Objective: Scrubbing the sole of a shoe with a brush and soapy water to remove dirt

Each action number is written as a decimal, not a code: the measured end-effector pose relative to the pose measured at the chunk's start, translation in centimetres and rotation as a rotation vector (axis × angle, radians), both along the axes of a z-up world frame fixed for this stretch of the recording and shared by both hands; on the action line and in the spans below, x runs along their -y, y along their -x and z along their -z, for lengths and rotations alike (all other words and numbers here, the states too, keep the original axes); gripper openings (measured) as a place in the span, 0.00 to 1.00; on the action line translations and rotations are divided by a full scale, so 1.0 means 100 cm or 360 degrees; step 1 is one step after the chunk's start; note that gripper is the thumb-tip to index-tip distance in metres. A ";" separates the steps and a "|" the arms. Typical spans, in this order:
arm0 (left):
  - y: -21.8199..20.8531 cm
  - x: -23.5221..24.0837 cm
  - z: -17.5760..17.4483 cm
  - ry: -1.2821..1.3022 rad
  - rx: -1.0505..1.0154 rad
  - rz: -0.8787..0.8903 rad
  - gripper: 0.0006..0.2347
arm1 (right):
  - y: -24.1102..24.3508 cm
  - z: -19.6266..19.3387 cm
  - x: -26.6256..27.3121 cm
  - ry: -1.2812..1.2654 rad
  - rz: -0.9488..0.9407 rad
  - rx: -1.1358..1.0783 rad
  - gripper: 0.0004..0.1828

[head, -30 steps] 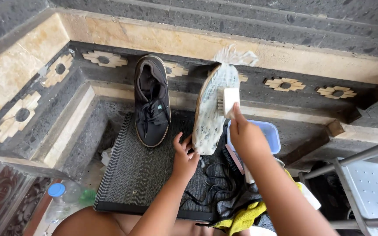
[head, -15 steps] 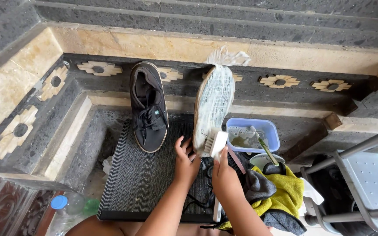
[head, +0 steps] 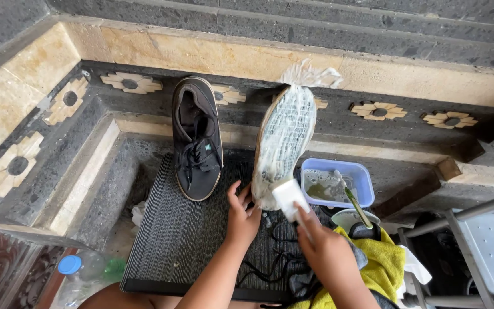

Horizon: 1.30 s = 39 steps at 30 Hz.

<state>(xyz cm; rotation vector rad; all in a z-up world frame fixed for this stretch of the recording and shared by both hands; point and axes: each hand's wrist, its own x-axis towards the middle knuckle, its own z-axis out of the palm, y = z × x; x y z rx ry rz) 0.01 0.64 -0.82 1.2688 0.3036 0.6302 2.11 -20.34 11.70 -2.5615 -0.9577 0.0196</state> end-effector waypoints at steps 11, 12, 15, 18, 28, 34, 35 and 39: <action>0.003 -0.002 -0.010 -0.0031 -0.0099 -0.0046 0.31 | -0.058 -0.039 -0.014 0.0678 -0.0161 0.0270 0.31; 0.003 -0.002 -0.010 -0.0029 -0.0086 -0.0030 0.31 | -0.065 -0.045 -0.018 0.0497 -0.0264 0.0317 0.30; 0.000 -0.002 -0.001 -0.0020 -0.0105 -0.0040 0.33 | -0.066 -0.073 -0.041 0.1232 -0.0497 0.0034 0.26; 0.002 -0.004 -0.004 -0.0073 -0.0095 -0.0004 0.31 | -0.079 -0.103 -0.041 0.1515 -0.0544 -0.0030 0.29; -0.003 -0.006 0.002 -0.0112 -0.0101 0.0003 0.30 | -0.076 -0.146 -0.073 0.1801 -0.0571 -0.0175 0.50; 0.005 -0.006 -0.004 -0.0184 -0.0207 0.0016 0.31 | -0.084 -0.178 -0.072 0.1720 -0.0241 0.0036 0.36; 0.003 -0.006 -0.002 -0.0141 -0.0219 0.0015 0.31 | -0.074 -0.184 -0.083 0.1585 -0.0014 -0.0192 0.37; 0.000 -0.007 -0.002 -0.0132 -0.0157 0.0017 0.34 | -0.046 -0.144 -0.084 0.1548 -0.0228 -0.0505 0.35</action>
